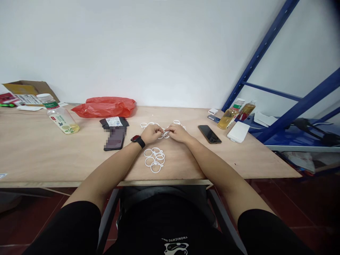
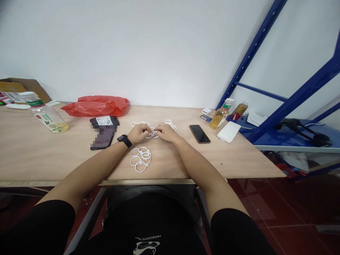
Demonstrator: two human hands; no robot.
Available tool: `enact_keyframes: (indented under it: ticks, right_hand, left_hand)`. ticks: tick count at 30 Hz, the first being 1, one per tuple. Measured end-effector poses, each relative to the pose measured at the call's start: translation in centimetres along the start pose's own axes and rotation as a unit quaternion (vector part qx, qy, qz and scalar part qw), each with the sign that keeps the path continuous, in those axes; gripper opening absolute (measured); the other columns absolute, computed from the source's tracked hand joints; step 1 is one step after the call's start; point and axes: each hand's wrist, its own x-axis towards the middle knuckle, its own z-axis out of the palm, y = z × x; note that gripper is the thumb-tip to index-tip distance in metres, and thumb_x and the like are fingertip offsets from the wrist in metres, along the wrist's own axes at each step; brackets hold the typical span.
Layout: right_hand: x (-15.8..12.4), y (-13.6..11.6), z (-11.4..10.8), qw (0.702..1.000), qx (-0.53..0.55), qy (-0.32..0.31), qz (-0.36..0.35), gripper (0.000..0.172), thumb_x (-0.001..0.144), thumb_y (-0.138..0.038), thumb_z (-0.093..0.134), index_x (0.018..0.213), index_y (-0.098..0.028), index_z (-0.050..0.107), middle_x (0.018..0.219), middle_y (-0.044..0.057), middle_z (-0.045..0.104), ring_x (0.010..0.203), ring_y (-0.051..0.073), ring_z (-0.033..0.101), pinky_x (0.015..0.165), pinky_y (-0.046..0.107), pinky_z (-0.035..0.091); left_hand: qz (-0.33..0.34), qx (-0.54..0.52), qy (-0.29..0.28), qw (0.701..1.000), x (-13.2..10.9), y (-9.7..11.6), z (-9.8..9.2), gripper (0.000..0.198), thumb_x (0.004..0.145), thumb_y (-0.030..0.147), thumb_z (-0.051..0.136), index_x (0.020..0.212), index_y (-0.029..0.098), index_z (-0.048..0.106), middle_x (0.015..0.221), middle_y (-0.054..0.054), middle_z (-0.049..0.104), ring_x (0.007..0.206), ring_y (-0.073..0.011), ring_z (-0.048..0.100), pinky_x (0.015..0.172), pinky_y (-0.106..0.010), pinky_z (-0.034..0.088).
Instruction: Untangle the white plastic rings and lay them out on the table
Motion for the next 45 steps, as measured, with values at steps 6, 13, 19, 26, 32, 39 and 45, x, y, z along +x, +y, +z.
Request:
enact_keyframes:
  ticks: [6,13,19,26,32,39,45]
  right_hand:
    - [-0.1,-0.1,0.1,0.999,0.023,0.009,0.028,0.027,0.073,-0.008,0.057,0.089,-0.017,0.078,0.078,0.004,0.065,0.073,0.014,0.057,0.074,0.026,0.045]
    - [0.0,0.6,0.8,0.991,0.103,-0.008,0.087,0.031,0.071,-0.01,0.055,0.091,-0.017,0.078,0.078,0.002,0.066,0.068,0.012,0.055,0.067,0.023,0.042]
    - [-0.1,0.9,0.9,0.989,0.095,-0.002,0.116,0.033,0.072,-0.014,0.054,0.096,-0.017,0.076,0.077,0.001,0.067,0.067,0.013,0.054,0.068,0.025,0.042]
    - [-0.2,0.9,0.7,0.975,0.14,0.025,0.169,0.021,0.074,-0.027,0.062,0.089,-0.016,0.072,0.066,-0.002,0.058,0.06,0.011,0.048,0.059,0.024,0.037]
    - [-0.1,1.4,0.7,0.969,0.173,0.022,0.175,0.023,0.074,-0.032,0.062,0.088,-0.017,0.072,0.06,-0.004,0.053,0.056,0.011,0.043,0.055,0.023,0.033]
    - [0.1,1.3,0.7,0.949,0.216,0.034,0.227,0.025,0.076,-0.027,0.057,0.093,-0.016,0.071,0.065,-0.001,0.06,0.053,0.01,0.046,0.052,0.022,0.036]
    - [0.3,1.7,0.7,0.935,0.239,0.043,0.26,0.032,0.075,-0.021,0.049,0.097,-0.016,0.071,0.071,0.0,0.065,0.048,0.008,0.047,0.046,0.021,0.035]
  left_hand:
    - [0.012,0.02,-0.002,1.0,0.1,-0.6,0.0,0.027,0.073,0.009,0.048,0.075,0.014,0.075,0.075,-0.004,0.07,0.07,-0.015,0.062,0.071,-0.026,0.048]
    - [0.044,0.08,0.007,0.996,0.0,-1.5,0.1,0.03,0.079,0.014,0.051,0.096,0.017,0.077,0.092,-0.007,0.07,0.084,-0.0176,0.064,0.082,-0.03,0.05]
    - [0.029,0.092,0.067,0.993,-0.1,-1.3,-0.3,0.034,0.081,0.019,0.056,0.111,0.016,0.072,0.116,-0.01,0.065,0.094,-0.0186,0.064,0.088,-0.032,0.05]
    - [-0.007,-0.009,-0.193,0.981,-0.4,0.7,-1.4,0.022,0.075,0.021,0.061,0.09,0.015,0.076,0.076,-0.002,0.068,0.067,-0.0127,0.059,0.065,-0.023,0.045]
    - [-0.033,-0.031,-0.32,0.946,-0.6,1.1,-1.0,0.037,0.064,0.038,0.077,0.093,0.015,0.076,0.085,-0.004,0.068,0.073,-0.0133,0.058,0.065,-0.022,0.043]
    - [-0.056,-0.047,-0.3,0.951,-0.1,0.3,-1.0,0.029,0.073,0.041,0.069,0.079,0.013,0.075,0.074,-0.004,0.067,0.064,-0.0118,0.055,0.059,-0.022,0.041]
    - [-0.097,-0.096,-0.301,0.944,-0.3,0.3,-1.5,0.026,0.071,0.04,0.071,0.08,0.015,0.074,0.066,-0.001,0.067,0.057,-0.0108,0.055,0.053,-0.021,0.039]
